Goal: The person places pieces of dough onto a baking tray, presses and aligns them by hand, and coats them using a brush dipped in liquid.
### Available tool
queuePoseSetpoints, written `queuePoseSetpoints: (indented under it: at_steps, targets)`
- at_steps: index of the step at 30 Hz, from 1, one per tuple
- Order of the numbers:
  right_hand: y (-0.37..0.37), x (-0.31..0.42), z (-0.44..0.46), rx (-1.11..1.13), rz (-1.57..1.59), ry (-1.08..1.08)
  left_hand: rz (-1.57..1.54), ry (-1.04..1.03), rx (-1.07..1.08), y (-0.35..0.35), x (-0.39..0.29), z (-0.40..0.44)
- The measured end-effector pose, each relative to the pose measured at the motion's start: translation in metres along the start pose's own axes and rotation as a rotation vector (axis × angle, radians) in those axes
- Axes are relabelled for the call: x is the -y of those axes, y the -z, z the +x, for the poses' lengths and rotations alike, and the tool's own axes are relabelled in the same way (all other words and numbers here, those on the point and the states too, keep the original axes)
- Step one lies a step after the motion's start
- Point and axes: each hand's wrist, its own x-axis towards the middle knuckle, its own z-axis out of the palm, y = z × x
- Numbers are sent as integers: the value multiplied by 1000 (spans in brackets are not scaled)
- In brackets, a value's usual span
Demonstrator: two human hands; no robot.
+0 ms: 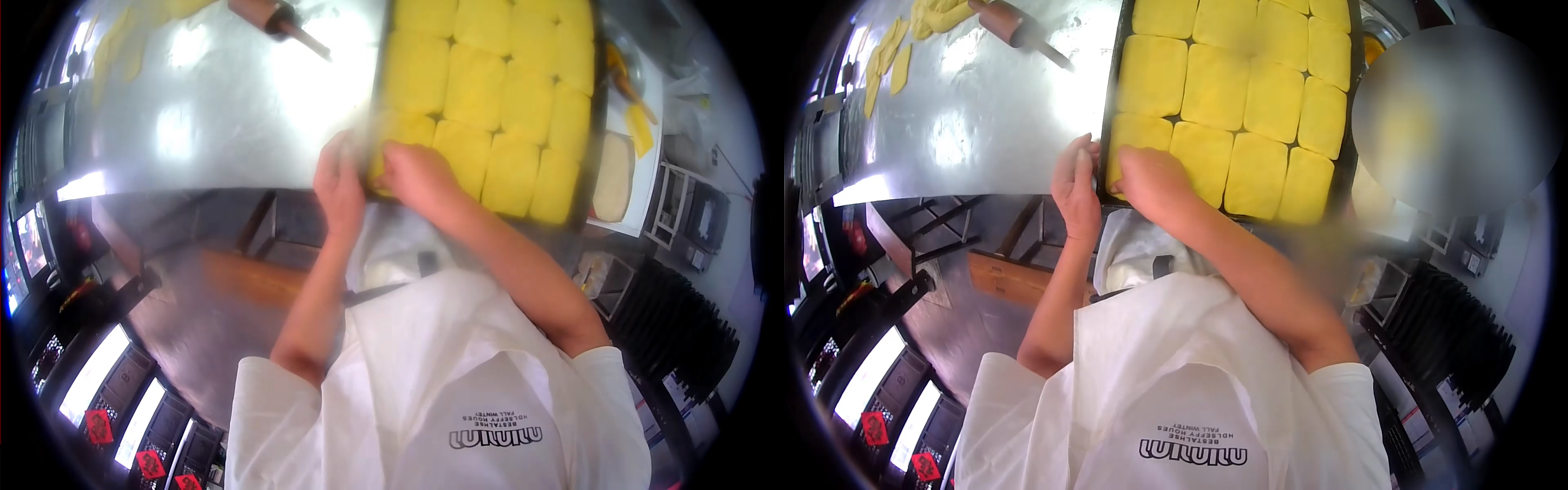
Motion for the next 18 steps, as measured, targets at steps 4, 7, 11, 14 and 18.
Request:
queuePoseSetpoints:
  at_steps: [4,7,11,14,18]
  targets:
    - [5,3,4,-5,-79,38,-14,-18,2,-5,-1,2]
    - [14,6,7,87,31,-37,24,-29,11,-2,-3,2]
    - [10,0,11,-34,-81,49,2,-12,5,-2,-6,2]
    - [9,3,8,-9,-68,37,20,-22,8,-2,-4,2]
    - [7,8,7,21,-141,19,22,-13,-3,-3,-3,1]
